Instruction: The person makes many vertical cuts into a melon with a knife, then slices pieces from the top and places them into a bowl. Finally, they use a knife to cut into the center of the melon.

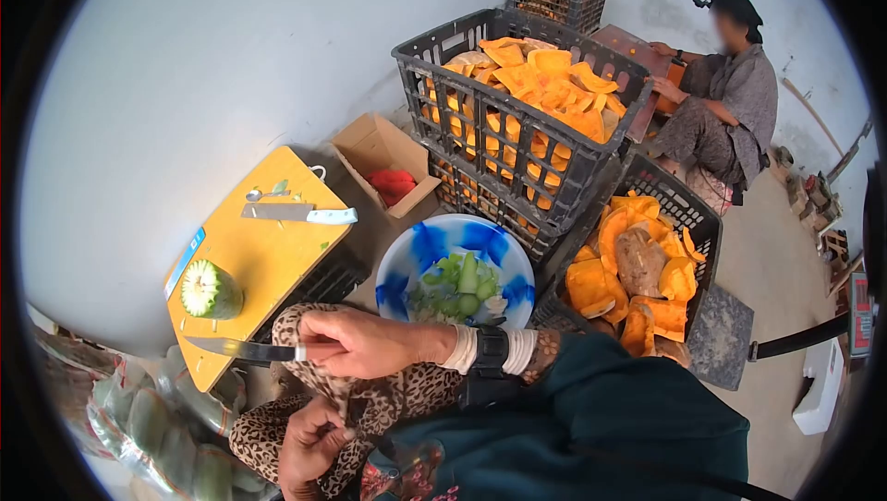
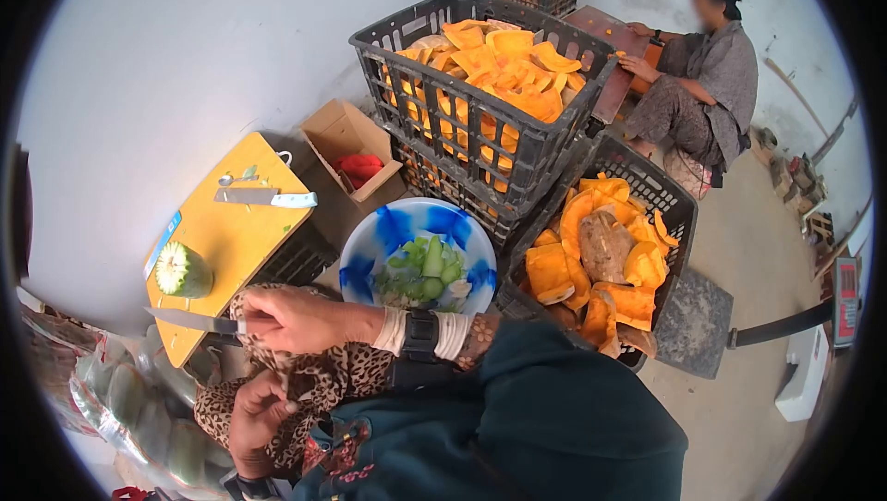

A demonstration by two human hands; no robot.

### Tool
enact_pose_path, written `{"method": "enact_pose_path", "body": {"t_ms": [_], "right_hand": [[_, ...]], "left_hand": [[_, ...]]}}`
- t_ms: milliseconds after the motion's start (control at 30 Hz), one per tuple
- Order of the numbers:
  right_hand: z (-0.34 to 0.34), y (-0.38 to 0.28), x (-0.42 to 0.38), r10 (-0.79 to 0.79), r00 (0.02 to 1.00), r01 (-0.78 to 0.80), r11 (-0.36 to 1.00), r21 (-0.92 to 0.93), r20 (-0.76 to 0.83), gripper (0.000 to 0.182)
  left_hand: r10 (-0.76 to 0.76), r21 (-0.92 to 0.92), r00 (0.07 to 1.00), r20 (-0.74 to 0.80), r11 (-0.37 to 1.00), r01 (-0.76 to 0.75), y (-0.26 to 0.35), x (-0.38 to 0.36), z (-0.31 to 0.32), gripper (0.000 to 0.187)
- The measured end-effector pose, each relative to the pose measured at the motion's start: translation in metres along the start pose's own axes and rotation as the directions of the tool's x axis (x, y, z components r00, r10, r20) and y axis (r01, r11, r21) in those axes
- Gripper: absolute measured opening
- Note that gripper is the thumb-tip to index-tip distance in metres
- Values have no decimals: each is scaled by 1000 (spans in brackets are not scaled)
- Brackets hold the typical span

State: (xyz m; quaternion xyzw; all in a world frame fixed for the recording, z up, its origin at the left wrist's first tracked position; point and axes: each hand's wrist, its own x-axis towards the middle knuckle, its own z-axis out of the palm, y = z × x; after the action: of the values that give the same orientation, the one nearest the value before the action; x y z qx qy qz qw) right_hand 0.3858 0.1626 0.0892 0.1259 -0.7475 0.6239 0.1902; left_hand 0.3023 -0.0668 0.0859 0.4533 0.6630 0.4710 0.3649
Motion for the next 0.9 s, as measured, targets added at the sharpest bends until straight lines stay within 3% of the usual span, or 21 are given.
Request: {"method": "enact_pose_path", "body": {"t_ms": [67,167,200,433,700,767,800,833,867,900], "right_hand": [[5,-8,11,-43,998,45,998,42,-38,22],[12,-25,24,-38,998,41,996,74,-46,22],[16,-25,30,-48,998,52,994,91,-50,23],[18,-5,63,-125,992,124,982,142,-1,22],[6,18,83,-145,985,150,988,48,-93,11],[0,22,86,-56,997,60,997,56,-56,12],[-3,22,87,-86,993,91,993,72,-76,15],[-9,23,89,-110,991,106,993,-56,-74,16],[-12,22,94,-139,982,144,989,29,-131,21],[-22,16,96,14,1000,-11,994,110,-27,26]], "left_hand": [[-70,-130,988,140,988,88,13,-2,0,16],[-49,-35,998,42,998,50,-1,3,-2,14],[-205,-226,977,-51,956,189,5,4,4,15],[-364,-63,922,-130,932,358,6,-2,-41,21],[-353,91,927,-127,927,365,64,12,-81,28],[-336,100,926,-174,929,356,80,15,-89,32],[-269,129,944,-193,946,296,83,17,-92,31],[-256,157,947,-196,945,288,98,26,-91,32],[-255,241,949,-186,924,295,106,29,-98,32],[-229,248,959,-170,931,266,114,34,-99,32]]}}
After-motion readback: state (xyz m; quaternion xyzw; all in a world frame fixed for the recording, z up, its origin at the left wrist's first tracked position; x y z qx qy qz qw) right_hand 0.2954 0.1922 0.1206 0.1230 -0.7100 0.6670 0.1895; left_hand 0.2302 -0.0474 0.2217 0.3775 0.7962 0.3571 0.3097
